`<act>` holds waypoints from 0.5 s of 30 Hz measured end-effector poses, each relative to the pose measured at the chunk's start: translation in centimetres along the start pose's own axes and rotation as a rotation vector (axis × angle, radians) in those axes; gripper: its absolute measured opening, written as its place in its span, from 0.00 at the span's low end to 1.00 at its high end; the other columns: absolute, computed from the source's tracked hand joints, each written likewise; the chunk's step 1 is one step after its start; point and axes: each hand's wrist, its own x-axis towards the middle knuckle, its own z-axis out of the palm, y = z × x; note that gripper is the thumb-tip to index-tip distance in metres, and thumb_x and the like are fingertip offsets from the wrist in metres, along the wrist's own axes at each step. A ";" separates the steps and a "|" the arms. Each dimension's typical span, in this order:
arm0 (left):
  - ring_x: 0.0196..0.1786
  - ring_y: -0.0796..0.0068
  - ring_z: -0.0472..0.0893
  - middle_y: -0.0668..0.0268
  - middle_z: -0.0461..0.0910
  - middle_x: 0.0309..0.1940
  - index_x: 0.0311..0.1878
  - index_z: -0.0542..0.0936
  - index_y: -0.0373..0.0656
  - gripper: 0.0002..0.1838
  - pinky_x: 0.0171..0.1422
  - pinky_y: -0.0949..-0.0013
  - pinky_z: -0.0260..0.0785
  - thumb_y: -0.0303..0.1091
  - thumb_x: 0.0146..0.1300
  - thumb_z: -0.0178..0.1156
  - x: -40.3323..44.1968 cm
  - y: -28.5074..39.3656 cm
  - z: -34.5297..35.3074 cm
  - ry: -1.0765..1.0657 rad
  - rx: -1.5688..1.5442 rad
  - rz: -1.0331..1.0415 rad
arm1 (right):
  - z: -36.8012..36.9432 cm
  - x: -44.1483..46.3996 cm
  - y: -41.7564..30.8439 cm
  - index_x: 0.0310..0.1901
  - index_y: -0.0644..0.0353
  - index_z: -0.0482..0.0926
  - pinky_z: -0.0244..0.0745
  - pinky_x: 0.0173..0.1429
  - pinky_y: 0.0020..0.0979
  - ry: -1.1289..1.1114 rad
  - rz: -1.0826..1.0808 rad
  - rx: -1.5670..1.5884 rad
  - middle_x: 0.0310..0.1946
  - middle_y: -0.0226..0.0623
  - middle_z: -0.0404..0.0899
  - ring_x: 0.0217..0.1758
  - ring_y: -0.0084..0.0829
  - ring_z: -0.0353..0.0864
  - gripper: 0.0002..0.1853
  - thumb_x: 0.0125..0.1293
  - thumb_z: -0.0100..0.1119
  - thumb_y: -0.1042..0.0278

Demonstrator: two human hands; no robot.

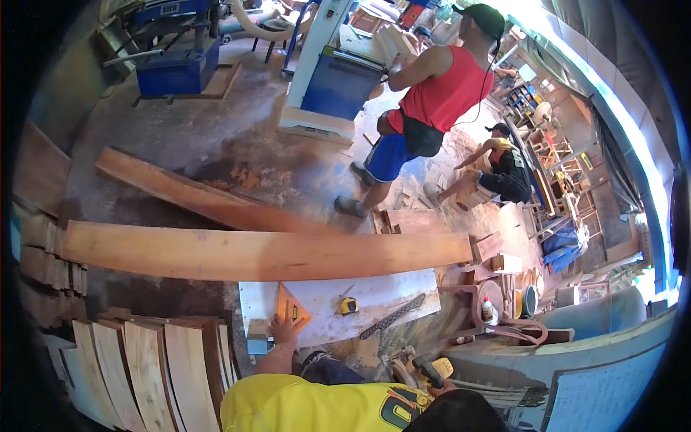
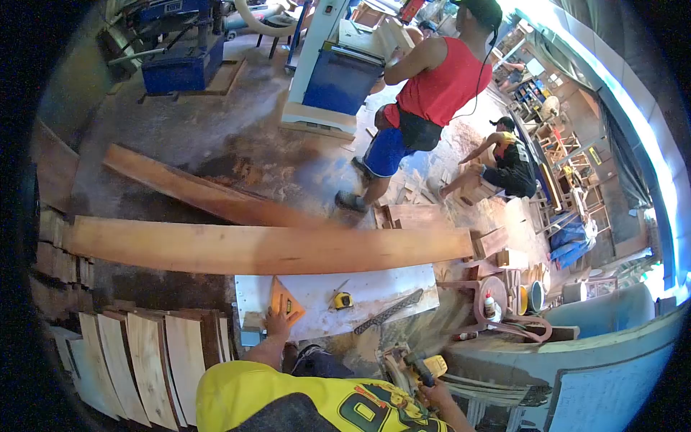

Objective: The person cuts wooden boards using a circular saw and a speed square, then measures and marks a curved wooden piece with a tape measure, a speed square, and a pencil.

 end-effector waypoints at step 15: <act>0.42 0.56 0.80 0.58 0.80 0.35 0.34 0.78 0.46 0.18 0.44 0.58 0.72 0.36 0.38 0.71 -2.9 2.9 -5.7 -0.502 0.120 0.716 | -1.6 10.3 8.1 0.38 0.65 0.79 0.73 0.28 0.33 0.068 -0.349 0.026 0.22 0.38 0.78 0.22 0.29 0.78 0.14 0.53 0.62 0.66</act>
